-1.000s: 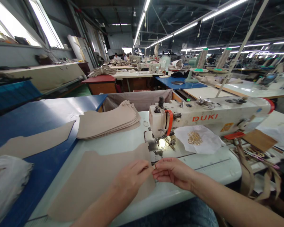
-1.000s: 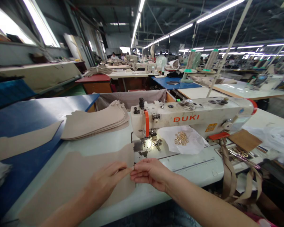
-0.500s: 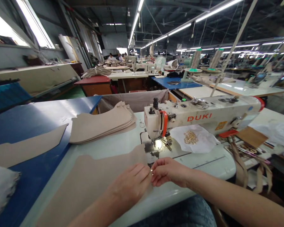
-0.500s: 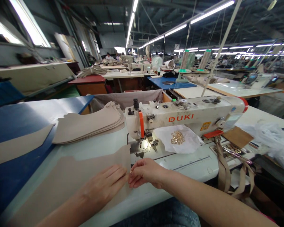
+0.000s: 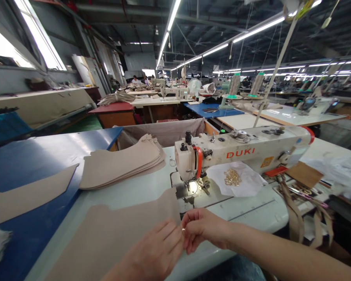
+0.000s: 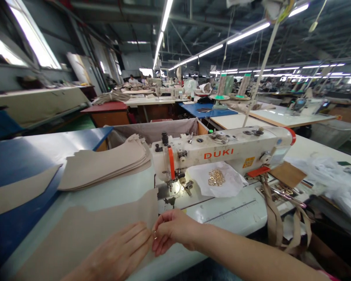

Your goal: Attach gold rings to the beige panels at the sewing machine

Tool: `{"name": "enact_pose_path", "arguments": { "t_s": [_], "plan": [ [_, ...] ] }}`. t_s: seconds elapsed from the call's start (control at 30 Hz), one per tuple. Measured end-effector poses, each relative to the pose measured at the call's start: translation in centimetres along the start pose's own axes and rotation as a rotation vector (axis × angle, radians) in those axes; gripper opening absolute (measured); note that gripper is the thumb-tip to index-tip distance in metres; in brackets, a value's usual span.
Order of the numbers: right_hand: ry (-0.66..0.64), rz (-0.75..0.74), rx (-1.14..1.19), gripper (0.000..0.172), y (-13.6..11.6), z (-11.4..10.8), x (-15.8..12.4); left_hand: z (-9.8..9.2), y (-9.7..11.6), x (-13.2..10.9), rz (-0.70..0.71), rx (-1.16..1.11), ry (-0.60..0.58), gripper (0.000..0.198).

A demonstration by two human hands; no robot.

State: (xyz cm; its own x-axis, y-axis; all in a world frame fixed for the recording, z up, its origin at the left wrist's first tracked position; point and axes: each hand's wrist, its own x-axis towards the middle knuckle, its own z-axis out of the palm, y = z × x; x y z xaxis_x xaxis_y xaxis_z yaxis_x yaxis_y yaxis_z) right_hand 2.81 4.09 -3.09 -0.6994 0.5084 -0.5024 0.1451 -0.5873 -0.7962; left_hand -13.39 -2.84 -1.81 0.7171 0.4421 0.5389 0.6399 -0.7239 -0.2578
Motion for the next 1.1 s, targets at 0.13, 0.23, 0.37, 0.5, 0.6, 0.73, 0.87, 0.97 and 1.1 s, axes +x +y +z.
{"name": "enact_pose_path", "arguments": {
  "t_s": [0.13, 0.23, 0.37, 0.5, 0.6, 0.73, 0.87, 0.97, 1.1],
  "plan": [
    [-0.007, 0.002, -0.056, 0.017, 0.5, 0.4, 0.4, 0.2, 0.3, -0.6, -0.024, -0.030, -0.039, 0.027],
    [-0.040, 0.027, -0.069, 0.015, 0.6, 0.6, 0.4, 0.7, 0.2, -1.0, -0.031, -0.095, -0.056, 0.023],
    [-0.143, 0.044, 0.007, 0.017, -0.1, 0.3, -0.5, 0.4, -0.3, -1.0, -0.099, -0.270, -0.052, 0.030],
    [-0.290, 0.015, 0.075, 0.027, -0.7, -0.3, -1.6, -0.5, -0.5, -0.6, -0.238, -0.447, -0.057, 0.029],
    [-0.285, -0.020, 0.075, 0.031, -0.3, -0.5, -1.9, -0.8, -0.4, -0.3, -0.378, -0.597, -0.064, 0.025],
    [-0.155, -0.090, 0.022, 0.038, 0.7, -0.1, -1.7, -0.2, 0.0, -0.5, -0.654, -0.836, -0.117, 0.021],
    [-0.001, -0.189, 0.014, 0.046, 1.5, 0.6, -1.5, 0.1, 0.5, -0.9, -0.939, -1.090, -0.159, 0.021],
    [0.119, -0.262, 0.063, 0.045, 1.7, 0.9, -1.5, 0.0, 0.8, -1.0, -1.079, -1.253, -0.146, 0.019],
    [0.184, -0.325, 0.125, 0.039, 1.8, 1.2, -1.6, 0.0, 1.2, -0.8, -1.260, -1.450, -0.037, 0.018]
  ]
}}
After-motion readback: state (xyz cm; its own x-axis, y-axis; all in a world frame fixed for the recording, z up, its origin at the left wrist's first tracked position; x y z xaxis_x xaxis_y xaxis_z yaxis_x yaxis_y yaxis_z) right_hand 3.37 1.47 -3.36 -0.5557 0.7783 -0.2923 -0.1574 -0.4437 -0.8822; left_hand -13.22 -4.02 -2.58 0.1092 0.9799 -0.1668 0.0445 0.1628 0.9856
